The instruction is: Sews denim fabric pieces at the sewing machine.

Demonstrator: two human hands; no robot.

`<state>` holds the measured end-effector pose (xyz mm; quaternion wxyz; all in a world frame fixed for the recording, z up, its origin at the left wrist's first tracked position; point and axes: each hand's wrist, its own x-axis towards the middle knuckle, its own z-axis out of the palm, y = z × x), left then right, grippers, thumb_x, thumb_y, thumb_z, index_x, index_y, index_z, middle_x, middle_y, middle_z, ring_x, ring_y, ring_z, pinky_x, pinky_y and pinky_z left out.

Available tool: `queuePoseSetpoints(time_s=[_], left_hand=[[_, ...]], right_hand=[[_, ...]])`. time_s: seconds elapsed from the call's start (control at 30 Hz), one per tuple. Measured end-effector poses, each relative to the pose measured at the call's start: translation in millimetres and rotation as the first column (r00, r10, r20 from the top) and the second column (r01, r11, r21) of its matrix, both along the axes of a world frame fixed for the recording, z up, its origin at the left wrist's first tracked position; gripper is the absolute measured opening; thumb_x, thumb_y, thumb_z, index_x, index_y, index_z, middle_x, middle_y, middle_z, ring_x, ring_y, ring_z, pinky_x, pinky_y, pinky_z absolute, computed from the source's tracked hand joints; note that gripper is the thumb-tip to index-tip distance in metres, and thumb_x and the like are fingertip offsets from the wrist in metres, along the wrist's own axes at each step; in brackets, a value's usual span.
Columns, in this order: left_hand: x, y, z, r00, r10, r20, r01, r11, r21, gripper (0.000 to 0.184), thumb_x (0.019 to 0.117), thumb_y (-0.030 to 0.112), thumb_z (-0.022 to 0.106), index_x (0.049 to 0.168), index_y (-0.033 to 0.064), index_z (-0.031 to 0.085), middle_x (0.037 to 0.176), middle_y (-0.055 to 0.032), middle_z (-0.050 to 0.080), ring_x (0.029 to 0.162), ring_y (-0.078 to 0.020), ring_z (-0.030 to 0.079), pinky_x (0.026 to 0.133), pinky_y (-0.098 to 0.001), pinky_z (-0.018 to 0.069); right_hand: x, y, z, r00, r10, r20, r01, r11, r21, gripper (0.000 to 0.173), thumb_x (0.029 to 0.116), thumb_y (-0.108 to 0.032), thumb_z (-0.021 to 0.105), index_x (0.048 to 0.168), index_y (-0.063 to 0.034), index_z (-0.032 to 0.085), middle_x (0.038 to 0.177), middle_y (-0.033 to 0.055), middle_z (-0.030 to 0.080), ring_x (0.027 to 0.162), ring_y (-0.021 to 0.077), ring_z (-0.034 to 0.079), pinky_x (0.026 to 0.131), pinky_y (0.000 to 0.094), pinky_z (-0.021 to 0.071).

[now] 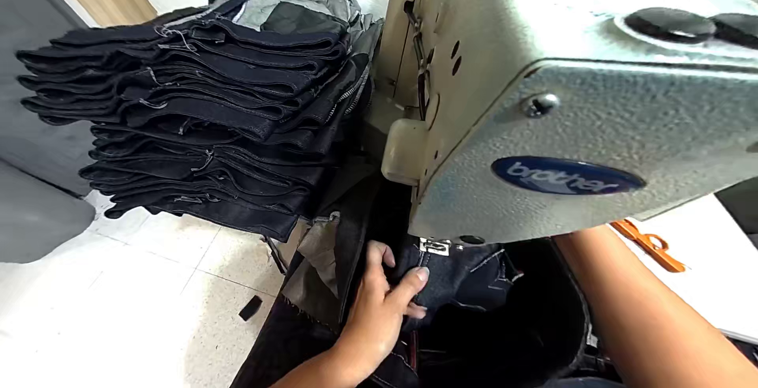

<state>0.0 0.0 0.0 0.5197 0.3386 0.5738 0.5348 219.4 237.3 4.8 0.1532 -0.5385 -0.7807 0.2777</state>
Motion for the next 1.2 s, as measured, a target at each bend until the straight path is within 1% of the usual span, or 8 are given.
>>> queuePoseSetpoints(time_s=[0.07, 0.13, 0.23, 0.3, 0.4, 0.57, 0.8, 1.2], left_hand=[[-22, -11, -5, 0.854, 0.038, -0.518, 0.114, 0.959, 0.258, 0.022, 0.1004, 0.018, 0.061, 0.106, -0.003, 0.056, 0.071, -0.0068, 0.058, 0.056, -0.0114, 0.058, 0.052, -0.0264, 0.0509], [-65, -10, -11, 0.49, 0.135, -0.861, 0.368, 0.864, 0.344, 0.011, 0.1007, 0.013, 0.059, 0.108, 0.0093, 0.065, 0.078, -0.0063, 0.067, 0.059, -0.0176, 0.065, 0.052, -0.0325, 0.0561], [-116, 14, -7, 0.126, 0.092, -0.988, 0.599, 0.787, 0.15, 0.052, 0.0899, 0.001, 0.068, 0.131, 0.0315, 0.071, 0.087, -0.0155, 0.067, 0.059, -0.0297, 0.067, 0.049, -0.0445, 0.0573], [-124, 38, 0, -0.012, 0.158, -0.987, 0.674, 0.731, 0.109, 0.05, 0.089, 0.003, 0.07, 0.128, 0.0343, 0.072, 0.082, -0.0152, 0.067, 0.06, -0.0294, 0.067, 0.051, -0.0412, 0.0567], [-109, 55, 15, 0.038, 0.181, -0.983, 0.681, 0.715, 0.158, 0.029, 0.0883, 0.005, 0.07, 0.108, 0.0242, 0.079, 0.086, -0.0118, 0.073, 0.075, -0.0292, 0.073, 0.062, -0.0443, 0.0605], [-93, 51, 15, 0.11, 0.192, -0.975, 0.621, 0.753, 0.218, 0.025, 0.0837, 0.004, 0.072, 0.1, 0.021, 0.08, 0.076, -0.0072, 0.069, 0.068, -0.0243, 0.071, 0.056, -0.0412, 0.0584], [-79, 42, 17, 0.064, 0.248, -0.967, 0.558, 0.794, 0.241, 0.022, 0.0851, 0.008, 0.071, 0.097, 0.0235, 0.08, 0.069, -0.0045, 0.064, 0.059, -0.0207, 0.067, 0.047, -0.0352, 0.0542], [-76, 40, 16, 0.088, 0.243, -0.966, 0.571, 0.782, 0.249, 0.019, 0.0854, 0.009, 0.069, 0.096, 0.0222, 0.079, 0.067, -0.004, 0.063, 0.057, -0.0196, 0.066, 0.047, -0.0333, 0.0543]], right_hand=[[2, -44, 11, 0.973, -0.07, -0.22, 0.071, 0.997, -0.003, 0.022, 0.09, -0.005, 0.068, 0.11, 0.0019, 0.064, 0.098, 0.0115, 0.066, 0.091, 0.0181, 0.064, 0.081, 0.0409, 0.0526], [-6, -91, 19, 0.86, -0.16, -0.484, 0.132, 0.987, -0.092, 0.024, 0.0841, -0.003, 0.066, 0.104, -0.0169, 0.061, 0.084, -0.0124, 0.066, 0.076, -0.0044, 0.064, 0.068, 0.0191, 0.0568], [-26, -134, -4, 0.572, -0.345, -0.744, 0.209, 0.938, -0.275, 0.021, 0.0805, 0.002, 0.067, 0.097, -0.0121, 0.069, 0.08, -0.0054, 0.075, 0.071, 0.0026, 0.071, 0.065, 0.0211, 0.0613], [-35, -145, -14, 0.446, -0.429, -0.785, 0.291, 0.9, -0.326, 0.022, 0.0847, 0.005, 0.064, 0.103, -0.0064, 0.065, 0.084, -0.002, 0.074, 0.075, 0.0045, 0.072, 0.068, 0.0213, 0.0617], [-27, -148, -15, 0.405, -0.446, -0.798, 0.389, 0.874, -0.291, 0.02, 0.0842, 0.006, 0.063, 0.101, -0.0047, 0.063, 0.083, -0.0037, 0.074, 0.075, 0.0033, 0.072, 0.07, 0.0208, 0.0616], [-16, -143, -25, 0.495, -0.306, -0.813, 0.395, 0.913, -0.103, 0.022, 0.0809, 0.008, 0.065, 0.094, -0.0091, 0.066, 0.082, -0.0099, 0.074, 0.077, -0.0009, 0.071, 0.074, 0.0185, 0.0609], [-18, -139, -16, 0.412, -0.492, -0.767, 0.339, 0.864, -0.372, 0.025, 0.0901, 0.012, 0.053, 0.095, -0.0105, 0.063, 0.078, -0.0079, 0.075, 0.071, -0.0013, 0.071, 0.068, 0.0165, 0.0602], [-16, -140, -24, 0.445, -0.411, -0.795, 0.357, 0.896, -0.263, 0.031, 0.0858, 0.014, 0.055, 0.096, -0.014, 0.063, 0.081, -0.0135, 0.074, 0.076, -0.0053, 0.07, 0.073, 0.0145, 0.0593]])
